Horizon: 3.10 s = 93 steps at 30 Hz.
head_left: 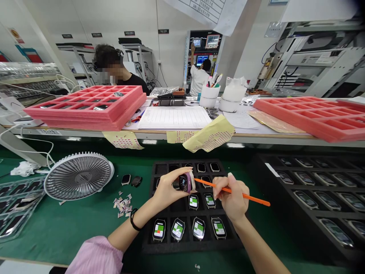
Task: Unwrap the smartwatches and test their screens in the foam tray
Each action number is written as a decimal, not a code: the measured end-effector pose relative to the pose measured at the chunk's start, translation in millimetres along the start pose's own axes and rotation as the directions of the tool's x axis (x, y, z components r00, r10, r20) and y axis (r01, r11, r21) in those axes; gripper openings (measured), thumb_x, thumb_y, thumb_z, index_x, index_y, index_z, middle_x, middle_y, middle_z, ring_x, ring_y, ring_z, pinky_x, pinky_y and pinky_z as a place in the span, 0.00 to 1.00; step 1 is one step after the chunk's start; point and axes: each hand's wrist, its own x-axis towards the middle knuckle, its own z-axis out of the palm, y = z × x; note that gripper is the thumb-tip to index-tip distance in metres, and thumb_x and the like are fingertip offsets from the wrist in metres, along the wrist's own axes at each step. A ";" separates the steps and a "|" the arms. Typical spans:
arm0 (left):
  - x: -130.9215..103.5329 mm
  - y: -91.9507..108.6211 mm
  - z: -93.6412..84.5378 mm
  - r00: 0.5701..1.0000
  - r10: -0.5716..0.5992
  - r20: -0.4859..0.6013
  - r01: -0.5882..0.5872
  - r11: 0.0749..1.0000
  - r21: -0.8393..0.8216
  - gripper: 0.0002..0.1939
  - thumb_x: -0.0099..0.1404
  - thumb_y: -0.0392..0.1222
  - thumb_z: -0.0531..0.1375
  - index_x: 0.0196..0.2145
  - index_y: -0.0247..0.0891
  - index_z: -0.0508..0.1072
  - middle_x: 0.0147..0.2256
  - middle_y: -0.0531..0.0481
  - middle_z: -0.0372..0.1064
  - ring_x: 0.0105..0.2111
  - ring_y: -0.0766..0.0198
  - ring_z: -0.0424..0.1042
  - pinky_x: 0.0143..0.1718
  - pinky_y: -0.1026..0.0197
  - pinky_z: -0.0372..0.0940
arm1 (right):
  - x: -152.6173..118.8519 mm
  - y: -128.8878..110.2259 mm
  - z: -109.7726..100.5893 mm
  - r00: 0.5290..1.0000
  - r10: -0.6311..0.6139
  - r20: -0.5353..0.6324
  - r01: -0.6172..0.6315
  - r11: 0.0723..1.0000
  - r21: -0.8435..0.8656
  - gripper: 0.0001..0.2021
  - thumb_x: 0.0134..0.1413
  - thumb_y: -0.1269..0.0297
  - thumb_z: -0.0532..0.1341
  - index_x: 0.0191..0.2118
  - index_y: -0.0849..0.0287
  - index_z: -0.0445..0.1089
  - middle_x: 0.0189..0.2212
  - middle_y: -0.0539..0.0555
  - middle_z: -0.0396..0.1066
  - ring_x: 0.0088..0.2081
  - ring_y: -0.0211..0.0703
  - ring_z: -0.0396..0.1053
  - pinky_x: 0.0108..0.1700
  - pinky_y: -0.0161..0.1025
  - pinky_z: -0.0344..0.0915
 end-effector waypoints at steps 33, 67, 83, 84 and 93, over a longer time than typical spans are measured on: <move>-0.4 1.1 3.2 1.000 -0.005 -0.006 0.005 0.999 0.036 0.26 0.52 0.44 0.69 0.49 0.39 0.71 0.48 0.43 0.73 0.47 0.52 0.73 0.49 0.53 0.70 | -5.8 -3.8 3.8 0.995 -0.029 0.094 0.040 0.992 -0.122 0.27 0.67 0.60 0.47 0.17 0.58 0.67 0.12 0.50 0.63 0.16 0.35 0.57 0.21 0.37 0.54; 1.7 -10.2 -2.8 0.999 0.011 -0.031 -0.006 0.990 0.144 0.24 0.55 0.42 0.68 0.49 0.39 0.69 0.46 0.43 0.72 0.45 0.55 0.72 0.43 0.56 0.71 | 7.0 29.0 20.6 0.802 0.559 0.211 -0.595 0.780 0.194 0.19 0.46 0.60 0.69 0.28 0.56 0.55 0.33 0.47 0.69 0.33 0.38 0.70 0.38 0.39 0.70; 0.6 -4.4 -2.2 0.990 0.135 -0.046 -0.128 0.984 0.127 0.21 0.60 0.42 0.64 0.51 0.40 0.67 0.48 0.43 0.69 0.42 0.59 0.72 0.30 0.64 0.72 | 4.2 31.1 21.7 0.862 0.499 0.087 -0.506 0.850 0.148 0.25 0.40 0.61 0.72 0.24 0.56 0.51 0.24 0.43 0.58 0.25 0.32 0.61 0.29 0.33 0.62; 0.6 -4.7 -2.0 0.988 0.149 -0.043 -0.142 0.982 0.127 0.21 0.60 0.41 0.64 0.51 0.41 0.68 0.48 0.43 0.68 0.42 0.59 0.72 0.29 0.65 0.72 | 3.8 30.6 21.7 0.864 0.496 0.088 -0.504 0.850 0.152 0.25 0.41 0.61 0.72 0.24 0.56 0.51 0.24 0.43 0.57 0.25 0.33 0.61 0.29 0.33 0.63; -1.2 -9.9 -2.5 0.974 0.226 0.011 -0.225 0.963 0.151 0.17 0.63 0.35 0.60 0.50 0.44 0.69 0.51 0.43 0.64 0.42 0.61 0.71 0.29 0.65 0.71 | 4.8 20.4 23.6 0.856 0.510 0.087 -0.517 0.838 0.174 0.24 0.42 0.60 0.71 0.24 0.56 0.51 0.26 0.45 0.61 0.28 0.36 0.66 0.33 0.40 0.73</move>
